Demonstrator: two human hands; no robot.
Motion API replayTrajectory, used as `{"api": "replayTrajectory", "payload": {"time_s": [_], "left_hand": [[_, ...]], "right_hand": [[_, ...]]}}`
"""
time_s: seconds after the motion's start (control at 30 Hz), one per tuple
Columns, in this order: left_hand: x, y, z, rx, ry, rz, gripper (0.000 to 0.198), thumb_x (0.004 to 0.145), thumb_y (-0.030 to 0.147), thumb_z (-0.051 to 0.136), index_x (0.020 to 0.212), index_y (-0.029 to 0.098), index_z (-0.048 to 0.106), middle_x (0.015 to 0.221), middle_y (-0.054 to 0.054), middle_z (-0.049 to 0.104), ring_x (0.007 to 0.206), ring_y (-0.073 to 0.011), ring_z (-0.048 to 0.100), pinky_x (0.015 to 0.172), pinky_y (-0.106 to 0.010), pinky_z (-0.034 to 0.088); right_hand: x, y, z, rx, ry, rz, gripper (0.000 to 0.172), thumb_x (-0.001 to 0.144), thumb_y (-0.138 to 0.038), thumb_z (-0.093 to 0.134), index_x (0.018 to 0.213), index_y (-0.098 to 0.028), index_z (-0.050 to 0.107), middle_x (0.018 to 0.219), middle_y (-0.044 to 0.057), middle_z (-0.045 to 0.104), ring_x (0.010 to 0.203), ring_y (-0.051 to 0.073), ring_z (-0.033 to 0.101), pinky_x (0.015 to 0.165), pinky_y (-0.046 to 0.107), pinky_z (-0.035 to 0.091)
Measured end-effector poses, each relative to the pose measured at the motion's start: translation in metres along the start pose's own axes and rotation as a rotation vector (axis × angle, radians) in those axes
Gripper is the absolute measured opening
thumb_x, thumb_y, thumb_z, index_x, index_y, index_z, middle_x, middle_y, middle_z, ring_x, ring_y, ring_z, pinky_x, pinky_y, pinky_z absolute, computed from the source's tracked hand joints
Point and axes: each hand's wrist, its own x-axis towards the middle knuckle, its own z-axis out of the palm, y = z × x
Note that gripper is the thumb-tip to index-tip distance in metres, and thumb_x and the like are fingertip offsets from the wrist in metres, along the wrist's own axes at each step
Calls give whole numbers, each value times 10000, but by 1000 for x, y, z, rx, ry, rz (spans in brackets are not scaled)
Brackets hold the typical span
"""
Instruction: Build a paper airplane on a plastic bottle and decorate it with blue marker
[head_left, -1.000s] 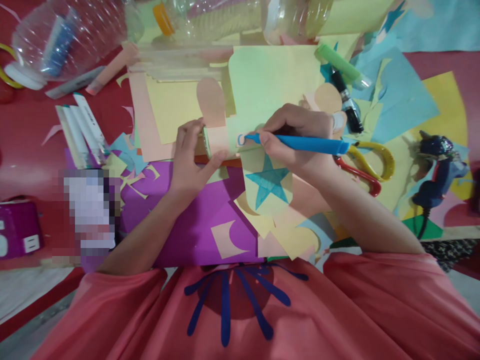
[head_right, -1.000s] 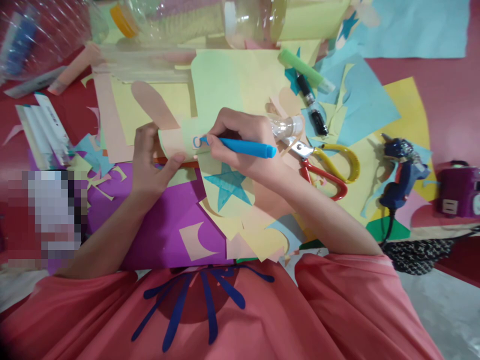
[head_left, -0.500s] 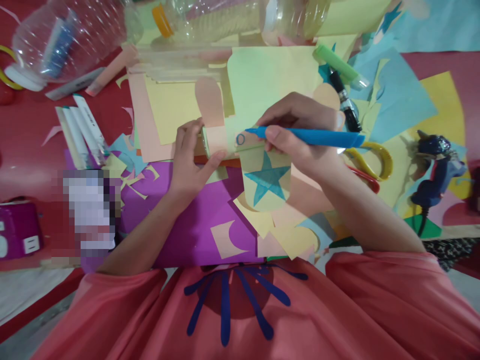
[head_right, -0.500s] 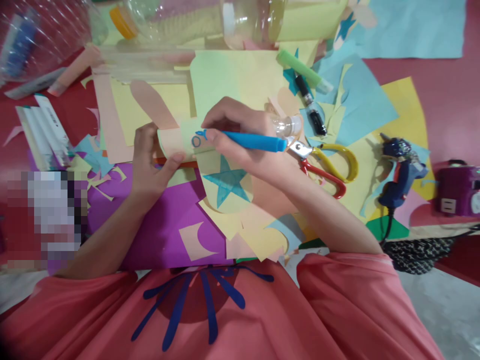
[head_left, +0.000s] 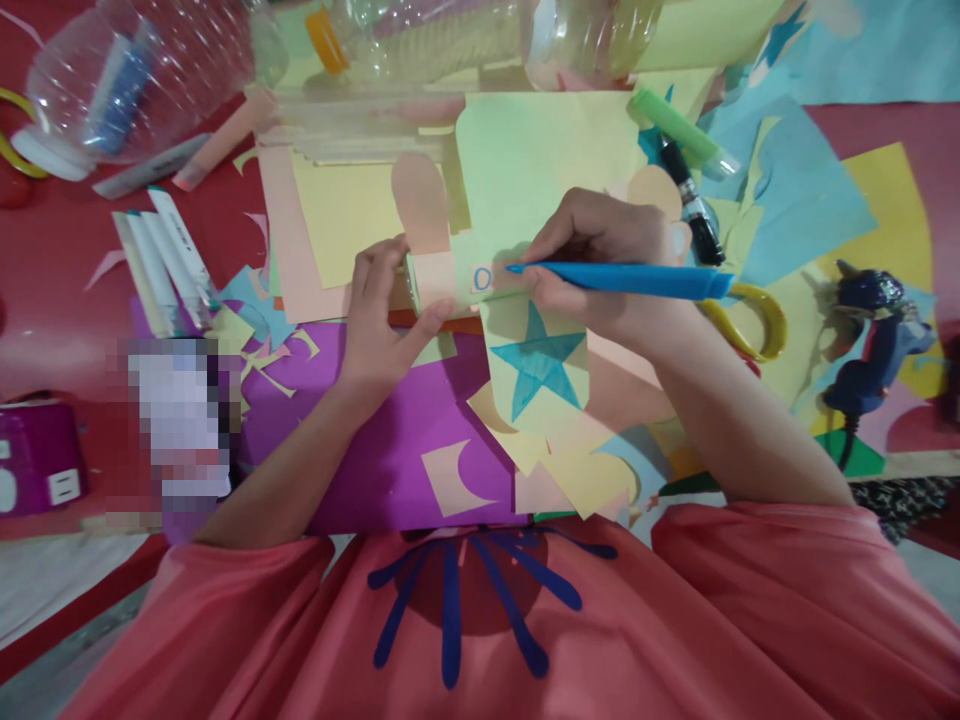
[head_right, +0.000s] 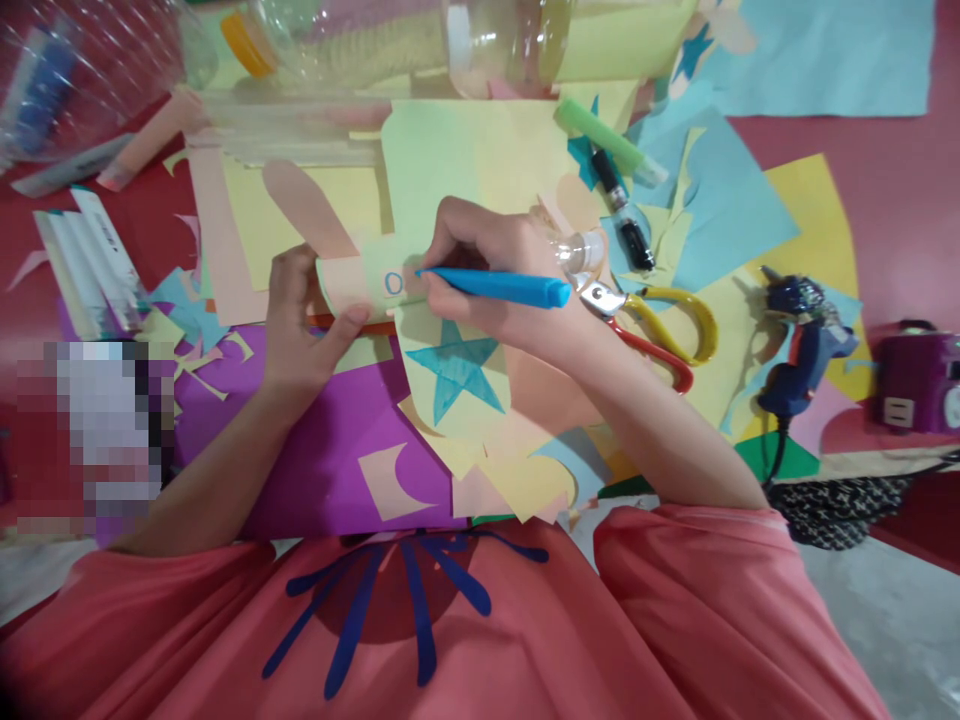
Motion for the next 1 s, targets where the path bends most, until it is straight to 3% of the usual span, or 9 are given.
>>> {"api": "replayTrajectory", "payload": {"time_s": [0.23, 0.6, 1.0], "left_hand": [[0, 4, -1, 0, 11, -24, 556, 829, 655, 526, 1249, 298, 456, 1244, -76, 526, 1216, -290, 492, 1020, -468, 438], [1, 3, 2, -7, 18, 8, 556, 834, 643, 534, 1259, 298, 439, 1235, -77, 515, 1209, -289, 503, 1022, -472, 439], [0, 4, 0, -6, 18, -8, 550, 825, 630, 555, 1245, 290, 451, 1249, -79, 514, 1218, -290, 497, 1041, -488, 431]], "right_hand": [[-1, -1, 1, -21, -13, 12, 140, 743, -262, 655, 666, -227, 544, 548, -45, 527, 490, 93, 440, 474, 264, 350], [-1, 3, 0, 20, -63, 10, 160, 753, -359, 713, 709, -241, 615, 640, -15, 626, 575, 128, 566, 506, 271, 442], [0, 2, -2, 47, -127, -48, 46, 755, -202, 652, 716, -196, 628, 751, 8, 725, 647, 125, 661, 571, 243, 517]]}}
